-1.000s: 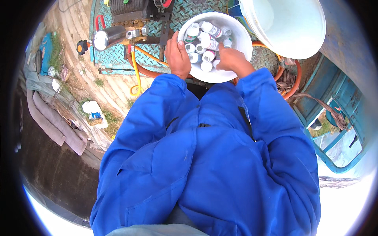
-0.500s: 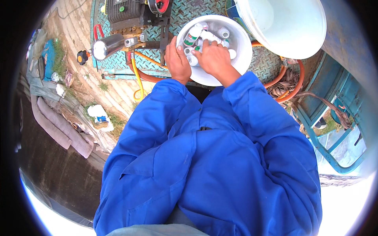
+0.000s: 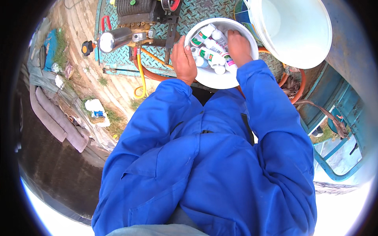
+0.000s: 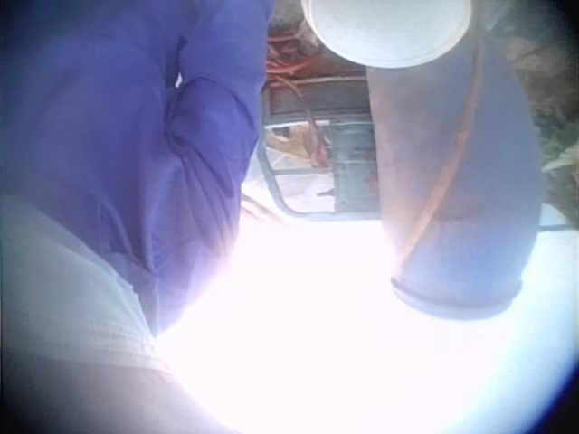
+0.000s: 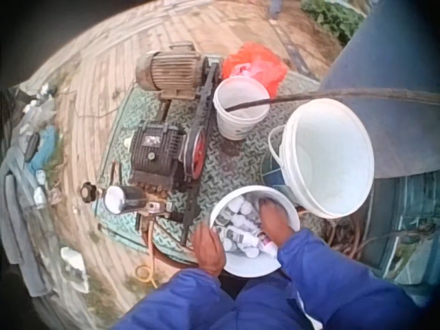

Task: The person repeatedly picks up small bottles from a white bowl, opens them, and pours their contents into a larger white bucket. The person handles the bottles one at a time and returns them to the bowl after pouring.

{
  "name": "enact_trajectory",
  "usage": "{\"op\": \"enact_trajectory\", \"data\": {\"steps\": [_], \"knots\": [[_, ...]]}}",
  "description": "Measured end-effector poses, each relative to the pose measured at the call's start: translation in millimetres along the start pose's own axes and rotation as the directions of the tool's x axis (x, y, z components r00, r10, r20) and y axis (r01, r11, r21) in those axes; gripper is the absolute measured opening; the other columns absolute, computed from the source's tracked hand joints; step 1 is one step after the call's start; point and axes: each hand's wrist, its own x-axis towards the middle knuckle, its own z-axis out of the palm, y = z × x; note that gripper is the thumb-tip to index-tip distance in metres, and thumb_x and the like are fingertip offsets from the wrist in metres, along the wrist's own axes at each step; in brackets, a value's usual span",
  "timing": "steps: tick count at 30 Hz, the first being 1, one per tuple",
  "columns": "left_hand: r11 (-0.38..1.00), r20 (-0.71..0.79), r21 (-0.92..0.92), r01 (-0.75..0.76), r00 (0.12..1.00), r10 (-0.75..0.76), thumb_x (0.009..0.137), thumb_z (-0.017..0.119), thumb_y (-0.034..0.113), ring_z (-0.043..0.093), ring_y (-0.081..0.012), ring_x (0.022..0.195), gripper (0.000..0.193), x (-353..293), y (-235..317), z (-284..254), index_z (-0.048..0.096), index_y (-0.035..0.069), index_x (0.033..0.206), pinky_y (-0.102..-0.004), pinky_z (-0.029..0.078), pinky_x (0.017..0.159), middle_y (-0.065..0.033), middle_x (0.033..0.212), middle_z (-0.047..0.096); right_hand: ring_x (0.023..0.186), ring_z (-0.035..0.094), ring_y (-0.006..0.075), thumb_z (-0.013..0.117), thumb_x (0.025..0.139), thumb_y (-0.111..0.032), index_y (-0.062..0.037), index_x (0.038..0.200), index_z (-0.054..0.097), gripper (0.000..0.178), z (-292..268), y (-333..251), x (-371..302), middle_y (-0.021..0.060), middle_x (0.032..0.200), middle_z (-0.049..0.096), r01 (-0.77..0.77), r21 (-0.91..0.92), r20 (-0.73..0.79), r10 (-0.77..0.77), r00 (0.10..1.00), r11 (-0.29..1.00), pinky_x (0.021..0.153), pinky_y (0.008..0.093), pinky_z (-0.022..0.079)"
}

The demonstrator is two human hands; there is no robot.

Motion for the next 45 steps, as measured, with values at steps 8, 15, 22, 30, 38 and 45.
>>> {"op": "enact_trajectory", "data": {"steps": [8, 15, 22, 30, 38, 45], "knots": [[1.000, -0.010, -0.030, -0.009, 1.000, 0.008, 0.116, 0.052, 0.023, 0.062, -0.0453, 0.111, 0.043, -0.2, -2.7, -0.2, 0.059, -0.001, 0.152, -0.0558, 0.044, 0.096, -0.0222, 0.120, 0.066, 0.106, 0.074, 0.0364, 0.075, 0.103, -0.026, -0.0035, 0.126, 0.058, 0.036, -63.1, -20.0, -53.4, 0.0183, 0.114, 0.067, 0.094, -0.040, -0.313, -0.102, 0.944, 0.995, 0.079, 0.0462, 0.065], [1.000, -0.014, -0.016, 0.002, 1.000, -0.003, 0.117, 0.051, 0.024, 0.062, -0.0435, 0.114, 0.044, -1.2, -0.9, 0.1, 0.060, 0.000, 0.152, -0.0557, 0.044, 0.098, -0.0206, 0.123, 0.068, 0.103, 0.072, 0.0339, 0.073, 0.101, -0.017, -0.0038, 0.133, 0.058, 0.038, -112.0, -30.3, -90.3, 0.0131, 0.113, 0.071, 0.404, 0.133, -0.193, -0.376, 0.906, 0.905, 0.082, 0.0475, 0.061], [1.000, -0.017, -0.003, 0.006, 1.000, -0.006, 0.118, 0.050, 0.026, 0.062, -0.0425, 0.114, 0.044, -1.7, -1.6, 1.0, 0.060, 0.001, 0.152, -0.0552, 0.044, 0.098, -0.0194, 0.121, 0.067, 0.127, 0.071, 0.0383, 0.077, 0.100, -0.021, -0.0066, 0.146, 0.056, 0.053, -51.7, -67.6, -80.8, 0.0195, 0.147, 0.068, 0.307, 0.307, -0.174, -0.264, 0.949, 0.901, 0.097, 0.0483, 0.062], [1.000, -0.044, -0.013, -0.015, 0.999, 0.014, 0.118, 0.049, 0.026, 0.063, -0.0420, 0.112, 0.043, -1.6, -3.8, 3.5, 0.061, 0.002, 0.152, -0.0542, 0.043, 0.097, -0.0185, 0.118, 0.067, 0.119, 0.069, 0.0411, 0.089, 0.086, -0.015, -0.0152, 0.143, 0.068, 0.061, -6.6, -77.3, -57.9, 0.0106, 0.131, 0.072, 0.260, 0.422, -0.121, -0.231, 0.965, 0.869, 0.101, 0.0498, 0.060], [1.000, -0.035, -0.026, -0.017, 0.999, 0.017, 0.118, 0.048, 0.027, 0.062, -0.0411, 0.112, 0.044, -1.6, -4.3, 1.9, 0.061, 0.001, 0.152, -0.0539, 0.043, 0.097, -0.0177, 0.118, 0.066, 0.123, 0.069, 0.0409, 0.091, 0.084, -0.017, -0.0162, 0.144, 0.068, 0.064, 1.5, -66.7, -39.2, 0.0127, 0.136, 0.073, 0.306, 0.362, 0.001, -0.329, 0.945, 0.880, 0.105, 0.0536, 0.057], [0.997, -0.027, -0.071, 0.005, 1.000, -0.007, 0.120, 0.044, 0.030, 0.061, -0.0404, 0.114, 0.047, -2.3, -4.9, 1.2, 0.060, 0.001, 0.153, -0.0539, 0.043, 0.099, -0.0182, 0.120, 0.066, 0.131, 0.066, 0.0435, 0.089, 0.088, -0.016, -0.0155, 0.146, 0.066, 0.062, -20.1, -57.0, -42.4, 0.0155, 0.141, 0.073, 0.116, 0.471, 0.287, -0.277, 0.917, 0.874, 0.111, 0.0548, 0.053]]}}
